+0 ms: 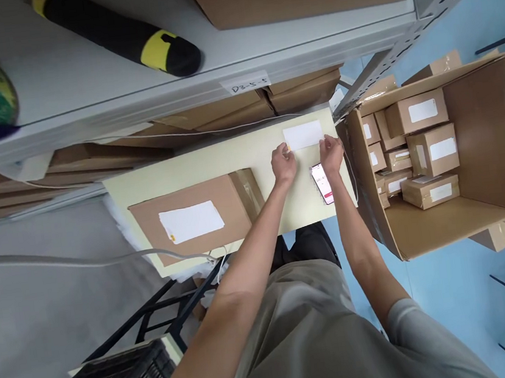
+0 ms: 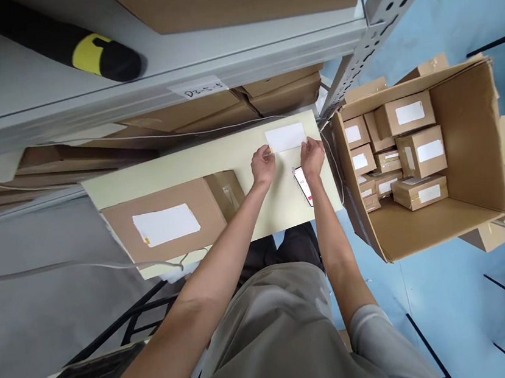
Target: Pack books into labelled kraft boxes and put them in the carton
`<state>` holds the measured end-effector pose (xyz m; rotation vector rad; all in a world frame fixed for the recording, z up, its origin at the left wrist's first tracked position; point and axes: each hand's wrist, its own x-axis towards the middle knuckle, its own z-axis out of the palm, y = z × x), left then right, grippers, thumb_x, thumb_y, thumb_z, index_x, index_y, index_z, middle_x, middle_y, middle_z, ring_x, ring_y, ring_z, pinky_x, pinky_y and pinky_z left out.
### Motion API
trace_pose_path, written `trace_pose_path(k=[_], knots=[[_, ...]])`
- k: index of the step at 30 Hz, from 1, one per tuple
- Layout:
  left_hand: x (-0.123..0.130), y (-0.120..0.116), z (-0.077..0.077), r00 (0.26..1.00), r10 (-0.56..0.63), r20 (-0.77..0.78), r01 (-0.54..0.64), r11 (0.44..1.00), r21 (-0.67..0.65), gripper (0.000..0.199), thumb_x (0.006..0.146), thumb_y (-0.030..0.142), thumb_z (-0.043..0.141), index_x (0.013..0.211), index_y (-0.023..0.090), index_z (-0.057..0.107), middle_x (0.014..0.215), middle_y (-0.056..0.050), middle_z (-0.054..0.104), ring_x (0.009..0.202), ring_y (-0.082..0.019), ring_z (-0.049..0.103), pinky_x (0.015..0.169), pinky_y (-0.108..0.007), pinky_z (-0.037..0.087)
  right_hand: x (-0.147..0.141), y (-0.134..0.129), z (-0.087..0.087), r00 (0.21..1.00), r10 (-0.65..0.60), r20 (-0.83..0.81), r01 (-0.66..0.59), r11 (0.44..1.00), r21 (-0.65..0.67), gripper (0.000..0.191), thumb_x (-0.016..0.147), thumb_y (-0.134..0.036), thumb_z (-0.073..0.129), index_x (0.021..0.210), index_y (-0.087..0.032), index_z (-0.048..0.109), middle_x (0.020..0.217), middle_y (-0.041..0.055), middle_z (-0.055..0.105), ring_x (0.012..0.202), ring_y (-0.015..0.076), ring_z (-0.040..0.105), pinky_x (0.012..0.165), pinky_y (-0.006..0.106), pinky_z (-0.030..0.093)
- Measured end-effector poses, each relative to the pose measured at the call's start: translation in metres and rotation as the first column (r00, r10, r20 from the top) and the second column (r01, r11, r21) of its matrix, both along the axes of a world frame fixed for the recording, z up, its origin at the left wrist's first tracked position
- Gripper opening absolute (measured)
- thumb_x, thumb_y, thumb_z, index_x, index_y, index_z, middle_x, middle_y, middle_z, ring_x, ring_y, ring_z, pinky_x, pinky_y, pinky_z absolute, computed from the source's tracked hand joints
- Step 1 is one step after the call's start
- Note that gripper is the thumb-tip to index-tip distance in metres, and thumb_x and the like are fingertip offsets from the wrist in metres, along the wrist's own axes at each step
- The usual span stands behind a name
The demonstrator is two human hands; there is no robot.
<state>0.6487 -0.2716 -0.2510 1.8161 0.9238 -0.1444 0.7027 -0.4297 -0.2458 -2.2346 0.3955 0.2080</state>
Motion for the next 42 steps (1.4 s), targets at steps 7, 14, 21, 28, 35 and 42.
trace_pose_path(k=[7,14,21,28,35,42], knots=[[0.003,0.000,0.000,0.999,0.031,0.030,-0.032,0.999,0.010,0.030,0.096,0.015,0.067,0.122,0.023,0.079,0.127,-0.011,0.080,0.100,-0.022,0.078,0.106,-0.041,0.063,0.005,0.006,0.011,0.999,-0.026,-0.030,0.026,1.000,0.011,0.030,0.109,-0.039,0.058,0.122,-0.019,0.077,0.135,0.0177,0.072,0.113,0.0275,0.076,0.115,0.049,0.060],[0.016,0.001,0.021,0.994,0.105,-0.007,-0.105,0.994,-0.019,0.013,0.097,0.034,0.081,0.095,0.022,0.078,0.103,-0.008,0.084,0.102,-0.025,0.078,0.104,-0.041,0.060,0.007,0.014,0.030,0.999,-0.048,-0.013,0.047,0.997,-0.065,0.025,0.106,-0.044,0.068,0.096,-0.022,0.074,0.110,0.0107,0.080,0.100,0.0257,0.075,0.104,0.042,0.061],[0.019,0.006,0.038,0.994,0.111,0.023,-0.110,0.992,-0.056,0.012,0.097,0.032,0.079,0.095,0.020,0.081,0.100,-0.006,0.085,0.093,-0.023,0.077,0.098,-0.038,0.061,0.010,0.013,0.043,1.000,-0.020,-0.010,0.019,0.998,-0.055,0.028,0.110,-0.044,0.060,0.116,-0.020,0.073,0.133,0.0186,0.073,0.128,0.0326,0.071,0.118,0.052,0.055],[0.004,-0.014,0.082,0.917,-0.212,0.337,0.230,0.973,-0.014,0.021,0.106,0.025,0.064,0.115,0.022,0.082,0.133,-0.009,0.082,0.122,-0.025,0.079,0.105,-0.037,0.064,0.010,0.032,0.075,0.953,0.274,0.127,-0.289,0.949,0.126,0.060,0.105,-0.070,0.066,0.144,-0.024,0.065,0.144,0.0159,0.072,0.139,0.0314,0.069,0.123,0.048,0.056],[0.019,-0.019,0.083,0.779,-0.515,0.358,0.473,0.857,0.203,0.035,0.115,0.032,0.053,0.134,0.025,0.081,0.153,-0.008,0.076,0.145,-0.029,0.068,0.129,-0.048,0.052,0.044,-0.013,0.102,0.950,0.244,0.194,-0.250,0.968,0.010,0.059,0.113,-0.074,0.046,0.123,-0.022,0.074,0.115,0.0119,0.082,0.111,0.0292,0.080,0.107,0.046,0.064],[0.048,-0.039,0.060,0.654,-0.710,0.260,0.624,0.701,0.345,0.045,0.107,0.016,0.054,0.147,0.017,0.075,0.157,-0.015,0.072,0.149,-0.034,0.064,0.132,-0.052,0.050,0.063,-0.016,0.089,0.962,0.255,0.101,-0.251,0.967,-0.054,0.055,0.109,-0.071,0.061,0.129,-0.022,0.074,0.120,0.0127,0.081,0.113,0.0328,0.080,0.112,0.054,0.063]])
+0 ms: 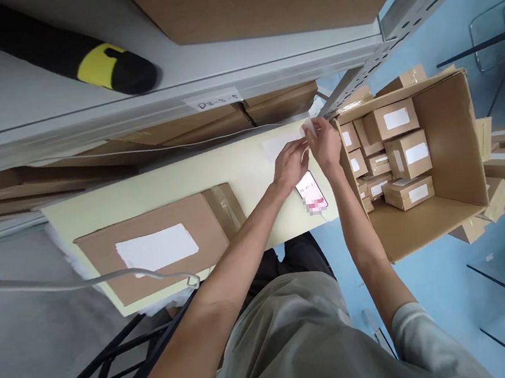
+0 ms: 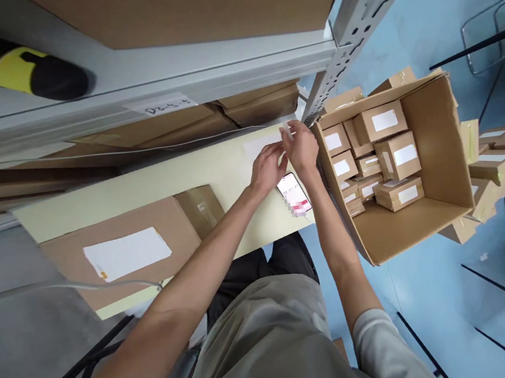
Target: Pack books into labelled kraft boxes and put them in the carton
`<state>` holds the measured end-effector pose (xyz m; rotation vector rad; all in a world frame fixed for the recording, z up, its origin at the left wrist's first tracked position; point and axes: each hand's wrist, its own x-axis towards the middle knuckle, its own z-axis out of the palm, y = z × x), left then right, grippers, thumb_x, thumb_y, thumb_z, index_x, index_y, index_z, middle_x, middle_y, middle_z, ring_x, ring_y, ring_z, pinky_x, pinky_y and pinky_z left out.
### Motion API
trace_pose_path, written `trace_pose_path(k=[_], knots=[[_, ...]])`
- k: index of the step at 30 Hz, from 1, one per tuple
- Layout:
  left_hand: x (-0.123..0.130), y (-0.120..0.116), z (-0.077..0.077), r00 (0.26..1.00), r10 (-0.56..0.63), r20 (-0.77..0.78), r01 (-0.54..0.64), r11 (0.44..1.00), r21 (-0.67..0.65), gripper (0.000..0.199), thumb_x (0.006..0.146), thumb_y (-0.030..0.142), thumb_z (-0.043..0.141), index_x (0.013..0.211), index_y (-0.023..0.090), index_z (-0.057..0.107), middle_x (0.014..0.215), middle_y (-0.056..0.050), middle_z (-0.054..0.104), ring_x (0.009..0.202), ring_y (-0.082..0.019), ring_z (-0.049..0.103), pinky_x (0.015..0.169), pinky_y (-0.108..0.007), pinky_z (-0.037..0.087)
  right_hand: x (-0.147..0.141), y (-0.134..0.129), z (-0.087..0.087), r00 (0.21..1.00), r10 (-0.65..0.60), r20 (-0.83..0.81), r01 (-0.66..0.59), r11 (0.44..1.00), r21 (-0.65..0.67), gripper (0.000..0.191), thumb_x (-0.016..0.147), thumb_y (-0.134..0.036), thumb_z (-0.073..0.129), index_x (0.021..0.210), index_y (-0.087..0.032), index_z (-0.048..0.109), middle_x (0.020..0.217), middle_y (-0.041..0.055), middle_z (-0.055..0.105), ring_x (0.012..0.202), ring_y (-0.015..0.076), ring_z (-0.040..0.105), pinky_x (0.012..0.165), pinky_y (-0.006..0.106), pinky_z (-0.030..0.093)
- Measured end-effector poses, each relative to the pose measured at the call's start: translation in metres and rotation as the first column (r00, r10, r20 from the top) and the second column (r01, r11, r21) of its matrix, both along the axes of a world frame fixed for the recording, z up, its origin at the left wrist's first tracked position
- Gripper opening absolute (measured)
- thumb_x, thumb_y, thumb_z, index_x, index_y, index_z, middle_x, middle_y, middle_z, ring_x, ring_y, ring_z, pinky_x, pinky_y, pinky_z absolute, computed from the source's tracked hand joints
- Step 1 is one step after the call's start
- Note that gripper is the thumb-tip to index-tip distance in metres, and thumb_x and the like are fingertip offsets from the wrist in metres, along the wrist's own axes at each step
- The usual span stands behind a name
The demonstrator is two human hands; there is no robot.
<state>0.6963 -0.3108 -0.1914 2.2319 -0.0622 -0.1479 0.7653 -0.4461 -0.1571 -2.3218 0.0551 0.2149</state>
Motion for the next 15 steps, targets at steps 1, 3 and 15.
trace_pose_path(k=[1,3,15], knots=[[0.002,-0.001,-0.004,1.000,-0.003,-0.011,0.003,0.999,0.036,0.048,0.106,0.016,0.055,0.150,0.015,0.073,0.163,-0.016,0.067,0.153,-0.034,0.061,0.134,-0.052,0.047,0.003,-0.004,-0.005,1.000,-0.023,0.007,0.023,1.000,0.005,0.053,0.111,-0.070,0.056,0.128,-0.022,0.074,0.118,0.0126,0.080,0.115,0.0328,0.079,0.113,0.055,0.062],[0.007,0.001,-0.015,0.998,-0.034,-0.054,0.039,0.995,0.090,0.057,0.102,0.015,0.057,0.159,0.011,0.065,0.175,-0.018,0.054,0.164,-0.037,0.050,0.137,-0.055,0.042,0.008,-0.017,-0.015,0.998,-0.060,0.026,0.060,0.998,0.016,0.054,0.113,-0.068,0.050,0.127,-0.022,0.075,0.115,0.0134,0.080,0.118,0.0335,0.079,0.114,0.057,0.061],[0.023,0.004,-0.045,0.977,-0.124,-0.172,0.149,0.979,0.137,0.079,0.095,0.003,0.045,0.174,0.008,0.047,0.187,-0.019,0.034,0.171,-0.041,0.036,0.136,-0.068,0.038,-0.002,-0.055,-0.036,0.983,-0.182,-0.001,0.180,0.975,-0.132,0.041,0.114,-0.055,0.049,0.105,-0.023,0.073,0.107,0.0150,0.083,0.113,0.0357,0.077,0.107,0.053,0.059]])
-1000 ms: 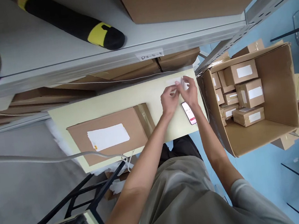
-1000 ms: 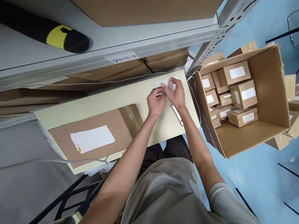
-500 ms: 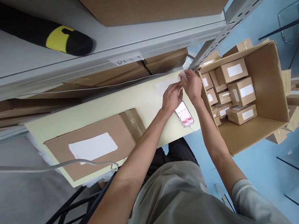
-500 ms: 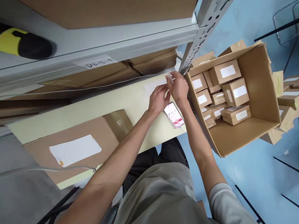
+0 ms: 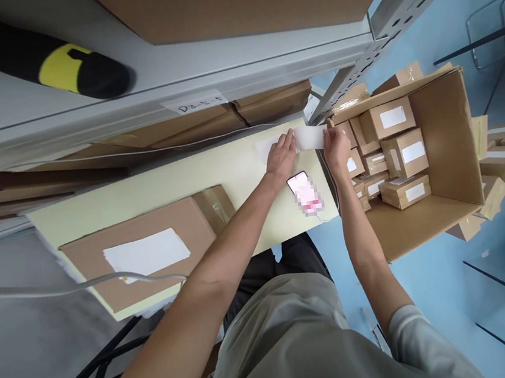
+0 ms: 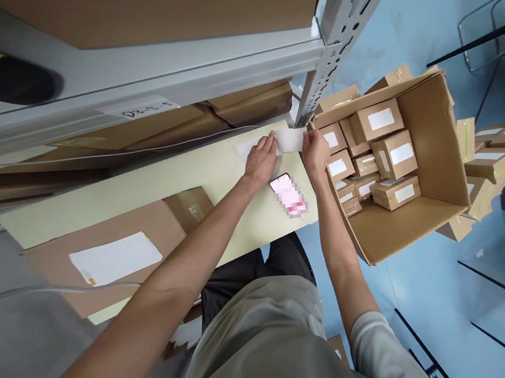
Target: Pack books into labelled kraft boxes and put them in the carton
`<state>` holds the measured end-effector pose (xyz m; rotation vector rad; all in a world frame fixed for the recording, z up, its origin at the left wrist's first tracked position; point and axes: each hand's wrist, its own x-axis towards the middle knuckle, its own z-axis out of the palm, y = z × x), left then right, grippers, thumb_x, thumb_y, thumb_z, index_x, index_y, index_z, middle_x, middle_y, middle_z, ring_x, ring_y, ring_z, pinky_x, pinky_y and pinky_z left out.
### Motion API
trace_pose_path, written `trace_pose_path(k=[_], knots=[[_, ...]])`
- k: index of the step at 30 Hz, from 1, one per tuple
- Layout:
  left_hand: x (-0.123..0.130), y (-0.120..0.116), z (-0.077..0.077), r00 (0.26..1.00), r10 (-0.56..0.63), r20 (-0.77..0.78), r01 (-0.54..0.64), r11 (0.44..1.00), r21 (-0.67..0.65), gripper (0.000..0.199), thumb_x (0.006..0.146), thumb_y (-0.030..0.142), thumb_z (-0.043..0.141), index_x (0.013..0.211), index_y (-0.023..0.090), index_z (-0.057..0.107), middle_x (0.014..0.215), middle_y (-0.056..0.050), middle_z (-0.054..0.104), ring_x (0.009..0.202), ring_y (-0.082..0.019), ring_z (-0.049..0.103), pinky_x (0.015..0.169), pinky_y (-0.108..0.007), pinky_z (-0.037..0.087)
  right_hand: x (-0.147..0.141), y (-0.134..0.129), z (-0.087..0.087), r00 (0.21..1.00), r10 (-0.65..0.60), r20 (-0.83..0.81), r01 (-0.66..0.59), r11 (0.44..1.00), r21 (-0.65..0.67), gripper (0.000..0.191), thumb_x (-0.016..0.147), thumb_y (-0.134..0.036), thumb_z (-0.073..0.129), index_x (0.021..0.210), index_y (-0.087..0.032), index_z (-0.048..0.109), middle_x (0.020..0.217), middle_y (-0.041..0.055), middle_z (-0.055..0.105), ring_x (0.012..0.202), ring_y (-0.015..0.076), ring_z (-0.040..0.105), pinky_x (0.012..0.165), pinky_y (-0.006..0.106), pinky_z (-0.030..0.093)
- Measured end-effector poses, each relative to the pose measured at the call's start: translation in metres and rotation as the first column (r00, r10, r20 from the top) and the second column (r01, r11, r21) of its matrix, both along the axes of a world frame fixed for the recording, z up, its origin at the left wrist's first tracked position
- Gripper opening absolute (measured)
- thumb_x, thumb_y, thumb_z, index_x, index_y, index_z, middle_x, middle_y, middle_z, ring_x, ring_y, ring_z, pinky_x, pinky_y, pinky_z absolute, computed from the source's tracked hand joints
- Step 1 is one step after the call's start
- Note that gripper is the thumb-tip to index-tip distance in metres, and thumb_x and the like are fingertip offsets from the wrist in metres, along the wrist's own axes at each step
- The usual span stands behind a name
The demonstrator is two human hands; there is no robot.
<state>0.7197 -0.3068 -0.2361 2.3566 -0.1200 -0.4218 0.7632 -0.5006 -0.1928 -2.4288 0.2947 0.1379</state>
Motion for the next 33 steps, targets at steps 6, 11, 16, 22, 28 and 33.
trace_pose_path(k=[6,11,16,22,28,33], knots=[[0.002,-0.001,0.006,1.000,-0.027,-0.007,0.027,0.998,0.054,0.076,0.095,0.001,0.043,0.171,0.005,0.049,0.186,-0.021,0.034,0.169,-0.042,0.038,0.133,-0.069,0.041,-0.017,-0.005,0.005,0.998,-0.055,0.004,0.055,0.998,-0.020,0.033,0.115,-0.047,0.050,0.101,-0.023,0.068,0.106,0.0155,0.082,0.107,0.0338,0.077,0.105,0.049,0.059],[0.005,-0.003,0.004,1.000,-0.007,-0.007,0.007,1.000,0.015,0.069,0.102,0.009,0.051,0.171,0.006,0.049,0.186,-0.023,0.034,0.169,-0.040,0.038,0.135,-0.068,0.039,-0.030,-0.019,0.028,0.990,-0.140,0.004,0.140,0.986,-0.088,0.031,0.116,-0.042,0.048,0.109,-0.019,0.069,0.117,0.0180,0.081,0.109,0.0325,0.077,0.104,0.046,0.057],[0.004,-0.008,0.020,0.992,0.073,-0.105,-0.080,0.995,-0.060,0.065,0.103,0.023,0.067,0.166,0.009,0.057,0.187,-0.020,0.032,0.174,-0.037,0.034,0.143,-0.058,0.031,-0.051,-0.031,0.059,0.973,-0.181,0.146,0.195,0.977,-0.086,0.039,0.117,-0.050,0.050,0.110,-0.018,0.070,0.112,0.0135,0.081,0.099,0.0253,0.076,0.094,0.038,0.058],[-0.078,-0.027,0.093,0.918,0.373,-0.132,-0.395,0.834,-0.385,0.048,0.116,0.044,0.053,0.149,0.015,0.072,0.160,-0.019,0.070,0.152,-0.034,0.064,0.133,-0.052,0.046,-0.110,-0.002,0.093,0.935,-0.015,0.353,0.071,0.987,-0.146,0.050,0.119,-0.059,0.045,0.108,-0.019,0.075,0.103,0.0111,0.080,0.090,0.0226,0.075,0.082,0.034,0.058],[-0.193,-0.025,0.163,0.695,0.456,-0.555,-0.697,0.237,-0.677,0.070,0.093,0.085,0.072,0.100,0.016,0.078,0.103,-0.012,0.083,0.101,-0.026,0.080,0.092,-0.034,0.063,-0.207,0.050,0.108,0.762,0.554,0.335,-0.504,0.832,-0.230,0.034,0.118,-0.032,0.052,0.101,-0.023,0.081,0.109,0.0127,0.083,0.090,0.0202,0.076,0.084,0.033,0.059],[-0.230,0.014,0.176,0.495,0.529,-0.689,-0.798,-0.036,-0.601,0.068,0.064,0.076,0.097,0.086,0.016,0.073,0.079,-0.005,0.077,0.080,-0.021,0.077,0.078,-0.031,0.064,-0.246,0.071,0.126,0.690,0.656,0.305,-0.697,0.717,0.034,0.027,0.115,-0.033,0.060,0.118,-0.025,0.086,0.129,0.0149,0.078,0.113,0.0245,0.077,0.098,0.041,0.066]])
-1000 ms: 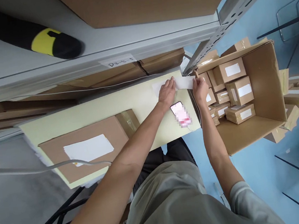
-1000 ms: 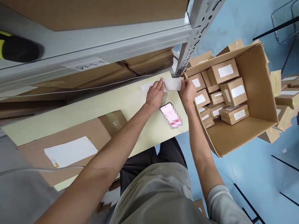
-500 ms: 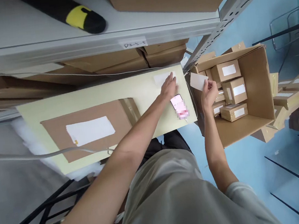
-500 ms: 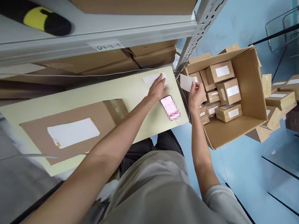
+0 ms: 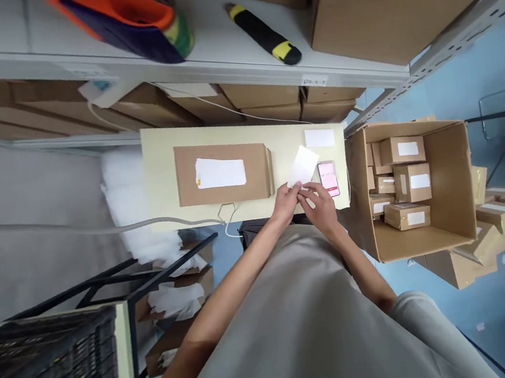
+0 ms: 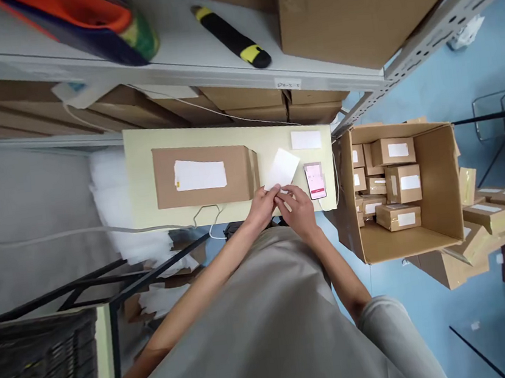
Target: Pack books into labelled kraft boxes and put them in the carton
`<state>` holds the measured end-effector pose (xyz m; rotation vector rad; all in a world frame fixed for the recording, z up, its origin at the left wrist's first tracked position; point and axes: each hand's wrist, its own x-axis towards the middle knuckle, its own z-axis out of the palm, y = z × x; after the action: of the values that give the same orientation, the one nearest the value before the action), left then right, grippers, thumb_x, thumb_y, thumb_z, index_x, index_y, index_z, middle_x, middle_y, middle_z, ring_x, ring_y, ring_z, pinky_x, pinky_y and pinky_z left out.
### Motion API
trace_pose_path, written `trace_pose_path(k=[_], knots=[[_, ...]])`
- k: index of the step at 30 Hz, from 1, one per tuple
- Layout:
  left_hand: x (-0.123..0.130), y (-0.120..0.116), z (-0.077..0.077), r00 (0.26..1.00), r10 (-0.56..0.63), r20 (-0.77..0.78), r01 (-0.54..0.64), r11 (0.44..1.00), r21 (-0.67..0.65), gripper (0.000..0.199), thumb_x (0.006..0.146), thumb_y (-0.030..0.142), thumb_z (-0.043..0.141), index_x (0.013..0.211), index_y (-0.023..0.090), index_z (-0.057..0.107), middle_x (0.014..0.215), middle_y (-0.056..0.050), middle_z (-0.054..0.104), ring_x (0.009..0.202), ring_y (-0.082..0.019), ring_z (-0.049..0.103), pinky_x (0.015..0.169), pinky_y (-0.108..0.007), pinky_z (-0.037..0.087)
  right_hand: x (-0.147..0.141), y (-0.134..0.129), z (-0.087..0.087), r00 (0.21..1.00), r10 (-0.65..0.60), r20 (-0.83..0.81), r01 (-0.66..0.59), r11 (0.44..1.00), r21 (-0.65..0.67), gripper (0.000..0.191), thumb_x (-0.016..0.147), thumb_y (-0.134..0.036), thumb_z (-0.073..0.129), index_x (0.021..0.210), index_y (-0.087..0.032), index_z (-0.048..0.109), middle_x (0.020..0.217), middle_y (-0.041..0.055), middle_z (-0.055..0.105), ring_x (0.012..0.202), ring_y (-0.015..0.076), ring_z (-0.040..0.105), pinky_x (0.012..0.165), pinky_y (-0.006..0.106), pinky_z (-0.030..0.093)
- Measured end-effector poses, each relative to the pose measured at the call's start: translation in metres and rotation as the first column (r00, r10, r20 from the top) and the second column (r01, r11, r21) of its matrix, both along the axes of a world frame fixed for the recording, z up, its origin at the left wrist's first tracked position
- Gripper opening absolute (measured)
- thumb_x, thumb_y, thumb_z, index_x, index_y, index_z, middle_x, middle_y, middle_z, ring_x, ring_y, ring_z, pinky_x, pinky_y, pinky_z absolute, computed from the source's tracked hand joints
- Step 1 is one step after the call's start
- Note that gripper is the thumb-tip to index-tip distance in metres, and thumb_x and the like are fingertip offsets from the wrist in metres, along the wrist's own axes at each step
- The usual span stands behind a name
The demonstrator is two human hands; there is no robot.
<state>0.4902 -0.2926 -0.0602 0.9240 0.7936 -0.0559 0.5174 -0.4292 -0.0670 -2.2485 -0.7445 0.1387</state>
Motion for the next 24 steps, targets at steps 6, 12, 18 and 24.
trace_pose_path(k=[6,12,18,24], knots=[[-0.022,0.050,0.016,0.994,-0.107,0.024,0.106,0.993,0.046,0.061,0.064,0.061,0.104,0.088,0.013,0.076,0.082,-0.008,0.080,0.078,-0.023,0.082,0.082,-0.038,0.071,0.019,0.004,0.030,0.895,0.054,-0.443,0.063,0.968,0.244,0.054,0.110,-0.063,0.064,0.147,-0.027,0.079,0.147,0.0165,0.073,0.127,0.0280,0.074,0.111,0.049,0.065],[-0.047,0.081,0.055,0.970,-0.211,0.120,0.198,0.974,0.110,0.065,0.066,0.065,0.104,0.102,0.015,0.082,0.101,-0.011,0.086,0.086,-0.026,0.085,0.080,-0.036,0.071,0.029,0.025,0.058,0.801,0.223,-0.555,-0.041,0.946,0.320,0.073,0.101,-0.077,0.070,0.154,-0.027,0.076,0.156,0.0102,0.075,0.141,0.0313,0.073,0.120,0.047,0.061],[-0.071,0.094,0.098,0.960,-0.167,0.224,0.126,0.974,0.186,0.062,0.078,0.067,0.097,0.112,0.017,0.083,0.113,-0.018,0.088,0.099,-0.030,0.087,0.085,-0.039,0.070,0.024,0.040,0.095,0.846,0.197,-0.495,0.005,0.926,0.377,0.074,0.103,-0.071,0.074,0.166,-0.033,0.064,0.174,0.0091,0.058,0.113,0.0261,0.083,0.106,0.044,0.071],[-0.074,0.092,0.117,0.958,-0.145,0.246,0.077,0.961,0.267,0.057,0.079,0.068,0.096,0.097,0.016,0.080,0.100,-0.017,0.088,0.099,-0.034,0.087,0.084,-0.042,0.070,0.018,0.048,0.114,0.841,0.245,-0.483,-0.022,0.907,0.421,0.072,0.104,-0.071,0.073,0.165,-0.034,0.064,0.170,0.0078,0.064,0.119,0.0263,0.081,0.101,0.041,0.073]])
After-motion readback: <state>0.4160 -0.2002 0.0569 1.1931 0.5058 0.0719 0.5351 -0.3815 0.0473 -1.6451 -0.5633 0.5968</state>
